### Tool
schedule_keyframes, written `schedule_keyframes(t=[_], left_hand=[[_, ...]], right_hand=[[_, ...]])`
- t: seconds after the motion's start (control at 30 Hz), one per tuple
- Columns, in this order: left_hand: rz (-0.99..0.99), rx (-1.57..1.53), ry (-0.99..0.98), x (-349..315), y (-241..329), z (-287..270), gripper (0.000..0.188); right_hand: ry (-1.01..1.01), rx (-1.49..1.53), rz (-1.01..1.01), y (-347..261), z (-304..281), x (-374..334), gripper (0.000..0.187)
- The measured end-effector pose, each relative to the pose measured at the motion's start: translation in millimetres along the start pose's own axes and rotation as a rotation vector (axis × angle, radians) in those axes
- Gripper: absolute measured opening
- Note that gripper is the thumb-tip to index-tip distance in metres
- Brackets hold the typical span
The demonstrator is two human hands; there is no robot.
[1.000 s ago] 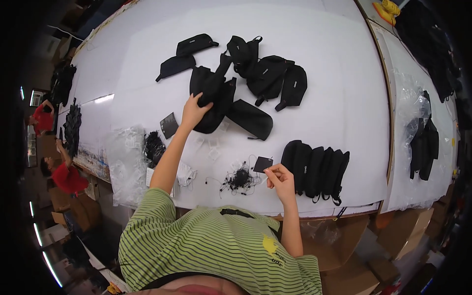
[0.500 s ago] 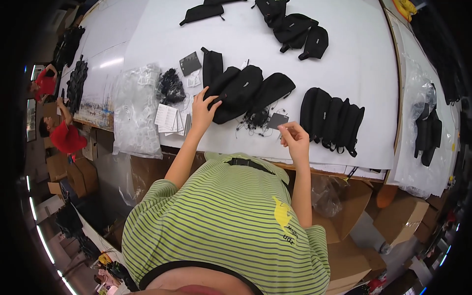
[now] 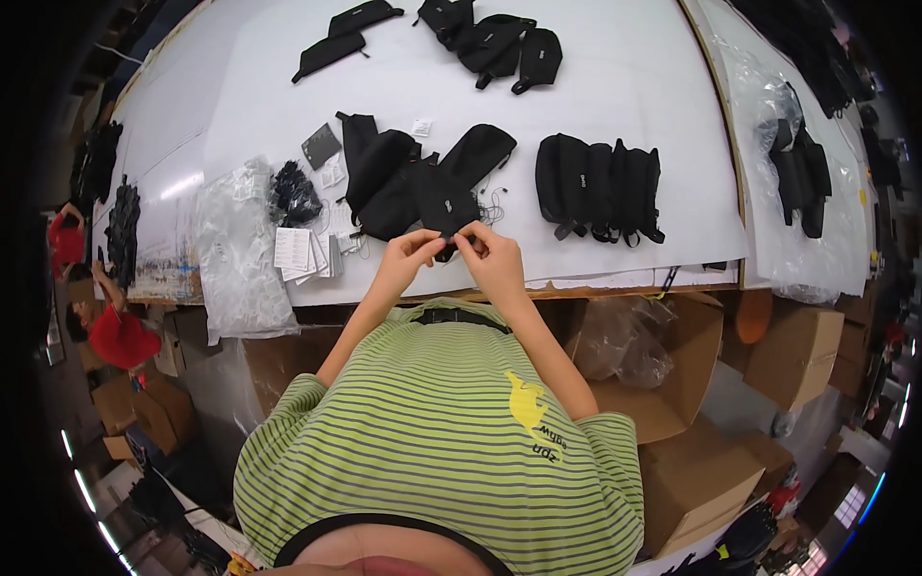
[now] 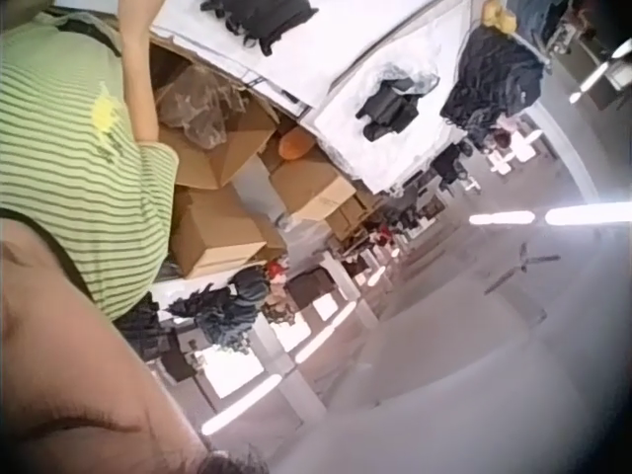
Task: The person is assembling and packaging small black pouches, including attaching tags and cards.
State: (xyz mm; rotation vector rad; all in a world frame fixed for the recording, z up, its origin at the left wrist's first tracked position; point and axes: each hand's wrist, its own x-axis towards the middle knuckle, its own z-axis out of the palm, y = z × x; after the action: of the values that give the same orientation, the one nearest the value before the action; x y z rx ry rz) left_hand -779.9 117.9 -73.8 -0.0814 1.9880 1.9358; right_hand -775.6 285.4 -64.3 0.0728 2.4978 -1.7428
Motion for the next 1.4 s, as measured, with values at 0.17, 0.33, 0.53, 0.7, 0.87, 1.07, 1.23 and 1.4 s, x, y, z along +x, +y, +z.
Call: schedule_keyframes(t=[0.17,0.33,0.53,0.7,0.87,1.07,1.23,1.4], left_hand=[[-0.198,-0.222,-0.094,-4,-3,-7,0.021],[-0.261,-0.121,-0.191,-3,-2,-11,0.022],[-0.221,-0.029,-0.193,-7,3,-14,0.023],[-0.211,-0.017,-0.174,-14,-1,-21,0.022],[-0.247,-0.148,-0.177,-20,-4,-28,0.022],[-0.221,-0.044,-0.098,-24,1,-23,0.021],[-0.141,0.141,0.043,-26,2,-9,0.012],[0.189,-0.082,0.292,-25,24,-1,0.01]], right_hand=[[-0.104,-0.05,-0.001,-3,-3,-19,0.011],[-0.192,-0.124,0.049,-1,-6,-24,0.012],[-0.169,-0.128,0.005,0,-4,-24,0.014],[-0.19,-0.117,-0.034,1,3,-22,0.014],[-0.267,-0.148,-0.036,-5,3,-15,0.015],[-0.29,-0.204,-0.079,-4,6,-14,0.015],[-0.281,-0.192,-0.02,-1,7,-12,0.016],[-0.211,0.458,0.095,7,-15,-8,0.014]])
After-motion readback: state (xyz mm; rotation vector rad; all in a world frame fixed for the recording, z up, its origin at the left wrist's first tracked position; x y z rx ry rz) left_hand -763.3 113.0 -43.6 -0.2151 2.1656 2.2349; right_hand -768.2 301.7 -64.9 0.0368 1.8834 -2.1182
